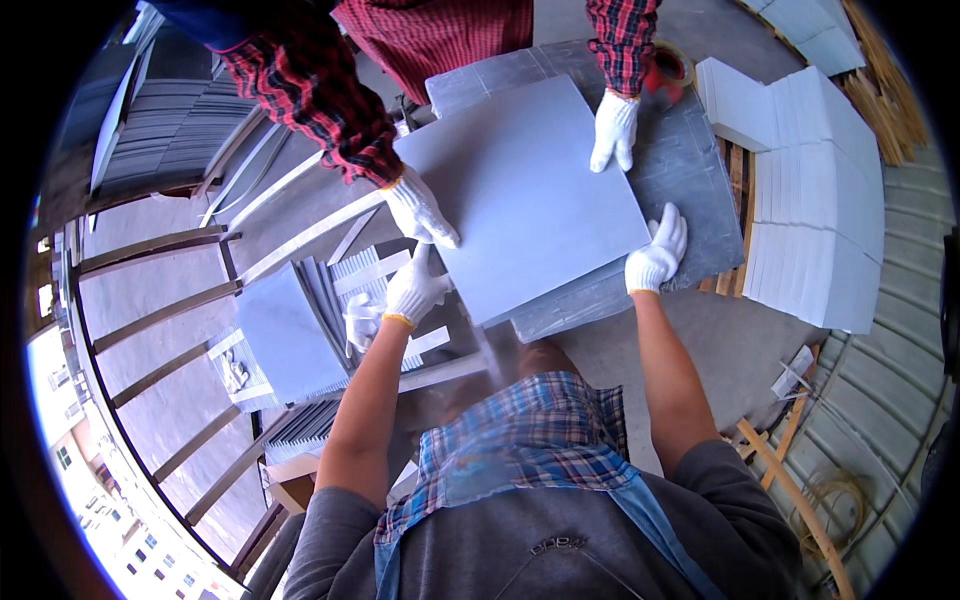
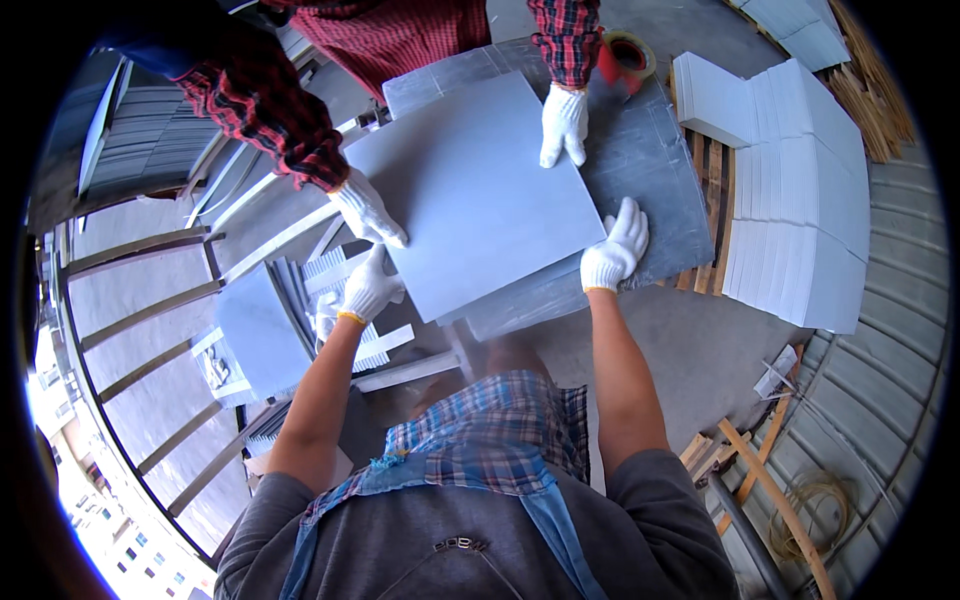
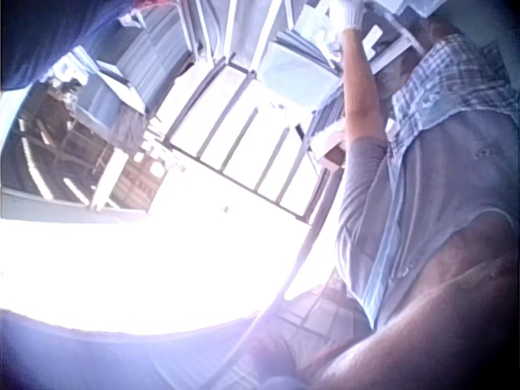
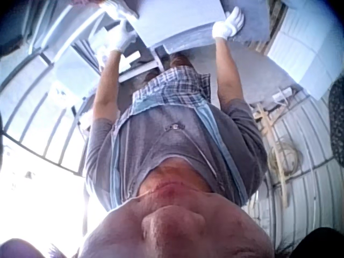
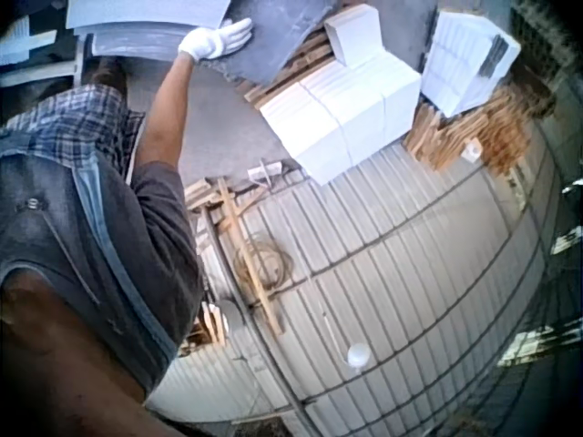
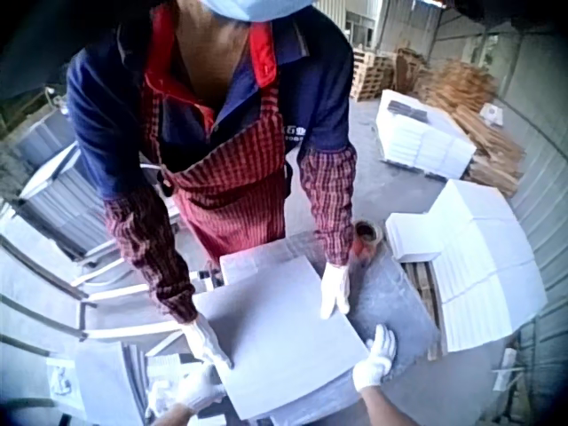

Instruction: The person places plastic sheets between gray rectangular panels and stacks them on a wooden pallet. A coworker assists by handing over panels and applying tape to secure the stack. The person continues to separate and stack the panels one by one.

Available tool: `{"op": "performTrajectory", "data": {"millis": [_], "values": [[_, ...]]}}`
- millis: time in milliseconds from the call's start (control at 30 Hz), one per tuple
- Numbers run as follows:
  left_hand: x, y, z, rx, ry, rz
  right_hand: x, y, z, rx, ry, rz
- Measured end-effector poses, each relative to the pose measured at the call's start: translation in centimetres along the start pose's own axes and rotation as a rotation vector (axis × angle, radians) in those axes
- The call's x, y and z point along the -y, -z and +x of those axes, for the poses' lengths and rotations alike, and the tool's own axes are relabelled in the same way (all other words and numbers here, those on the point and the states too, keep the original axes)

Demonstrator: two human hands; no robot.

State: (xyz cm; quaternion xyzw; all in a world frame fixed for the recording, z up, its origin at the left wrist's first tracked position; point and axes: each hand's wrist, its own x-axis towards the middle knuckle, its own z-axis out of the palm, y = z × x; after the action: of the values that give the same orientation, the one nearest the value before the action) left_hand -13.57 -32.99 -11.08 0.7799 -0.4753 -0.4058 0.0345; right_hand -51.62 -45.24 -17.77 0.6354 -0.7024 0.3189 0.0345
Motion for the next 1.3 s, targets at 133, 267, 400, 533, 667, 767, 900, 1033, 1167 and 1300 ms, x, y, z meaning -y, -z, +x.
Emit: {"op": "performTrajectory", "data": {"millis": [133,267,400,533,667,767,900,1033,1167,1300], "values": [[0.0,0.2,-0.1,0.063,-0.008,-0.032,-0.7,1.5,-1.6,0.097,-0.042,-0.265],[1.3,-1.5,0.0,0.050,-0.016,-0.239,-2.2,2.2,-2.6,0.132,-0.083,-0.238],[2.0,-2.4,-0.4,0.240,0.056,-0.667,-2.2,3.3,-3.2,0.156,-0.141,-0.171],[1.0,-1.1,-2.1,0.154,0.062,-0.580,-2.7,4.4,-4.3,0.132,-0.203,-0.086],[0.2,-0.5,-4.2,-0.163,0.142,-0.654,-1.0,6.3,-4.4,0.085,-0.165,-0.025],[1.8,-1.1,-5.9,-0.245,0.117,-0.926,3.8,9.0,-4.5,0.147,-0.150,0.098],[4.8,-1.8,-8.6,-0.357,-0.023,-0.703,9.3,10.5,-6.5,0.273,-0.053,0.250],[8.7,-2.9,-13.0,-0.283,0.026,-0.539,15.1,11.8,-10.1,0.461,0.158,0.389],[19.8,-10.1,-16.1,-0.141,0.089,-0.156,19.4,11.5,-15.1,0.734,0.329,0.600],[28.6,-10.7,-21.0,-0.136,0.231,-0.061,23.8,10.7,-19.9,1.217,0.364,0.733]]}}
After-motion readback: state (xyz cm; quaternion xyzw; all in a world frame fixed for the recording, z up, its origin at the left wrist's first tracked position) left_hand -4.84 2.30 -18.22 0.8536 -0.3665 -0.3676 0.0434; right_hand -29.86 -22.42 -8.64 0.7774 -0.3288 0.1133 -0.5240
